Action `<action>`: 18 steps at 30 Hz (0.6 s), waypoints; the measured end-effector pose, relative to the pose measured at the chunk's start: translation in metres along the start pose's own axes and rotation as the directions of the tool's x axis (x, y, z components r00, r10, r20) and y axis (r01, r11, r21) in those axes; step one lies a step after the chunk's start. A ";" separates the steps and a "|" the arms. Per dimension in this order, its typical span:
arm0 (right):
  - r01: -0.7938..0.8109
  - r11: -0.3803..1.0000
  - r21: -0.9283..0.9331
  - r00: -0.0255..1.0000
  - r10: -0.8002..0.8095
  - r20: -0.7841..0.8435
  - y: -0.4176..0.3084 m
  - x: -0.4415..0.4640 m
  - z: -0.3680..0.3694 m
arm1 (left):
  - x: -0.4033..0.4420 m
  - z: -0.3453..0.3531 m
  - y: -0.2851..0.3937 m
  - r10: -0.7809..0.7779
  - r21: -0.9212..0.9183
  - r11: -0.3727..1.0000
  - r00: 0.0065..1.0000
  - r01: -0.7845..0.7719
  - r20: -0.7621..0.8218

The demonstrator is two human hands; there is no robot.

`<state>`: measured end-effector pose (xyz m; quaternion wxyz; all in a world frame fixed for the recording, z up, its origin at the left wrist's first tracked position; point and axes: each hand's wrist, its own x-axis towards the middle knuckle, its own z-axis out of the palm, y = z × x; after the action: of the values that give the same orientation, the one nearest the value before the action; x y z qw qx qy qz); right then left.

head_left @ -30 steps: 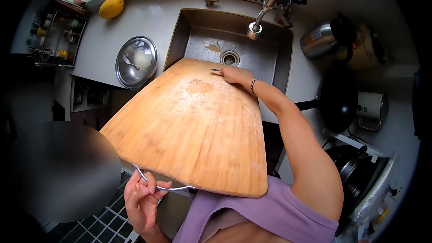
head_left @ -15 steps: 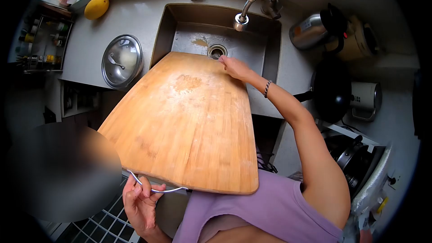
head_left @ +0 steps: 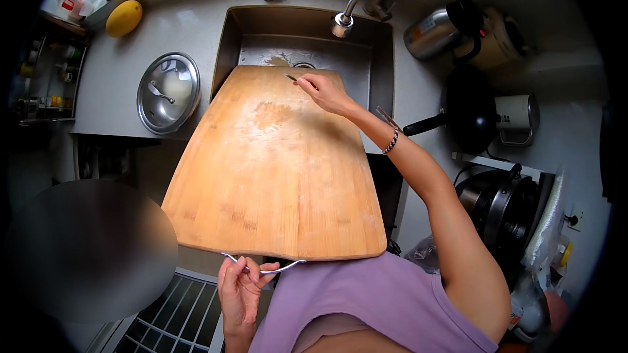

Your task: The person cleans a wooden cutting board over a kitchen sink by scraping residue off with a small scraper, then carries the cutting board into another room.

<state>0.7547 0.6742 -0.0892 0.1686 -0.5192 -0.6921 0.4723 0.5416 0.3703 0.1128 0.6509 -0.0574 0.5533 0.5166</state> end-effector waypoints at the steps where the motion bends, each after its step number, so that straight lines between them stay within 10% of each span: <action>1: -0.006 1.000 -0.007 1.000 0.006 -0.011 0.005 -0.010 -0.002 | 0.002 -0.003 0.000 -0.029 0.008 1.000 0.999 0.029 0.022; 9: -0.133 0.984 -0.117 0.977 0.110 -0.185 -0.007 -0.082 0.038 | 0.043 -0.068 -0.004 -0.540 0.019 0.841 0.837 0.540 0.091; 18: -0.189 0.864 -0.467 0.953 0.046 -0.301 -0.039 -0.048 0.110 | 0.091 -0.129 -0.045 -0.684 0.109 0.729 0.720 0.675 0.113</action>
<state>0.6728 0.5791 -0.0996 0.0980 -0.6479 -0.7248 0.2127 0.4762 0.3210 -0.0297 0.8349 -0.1989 0.4598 0.2279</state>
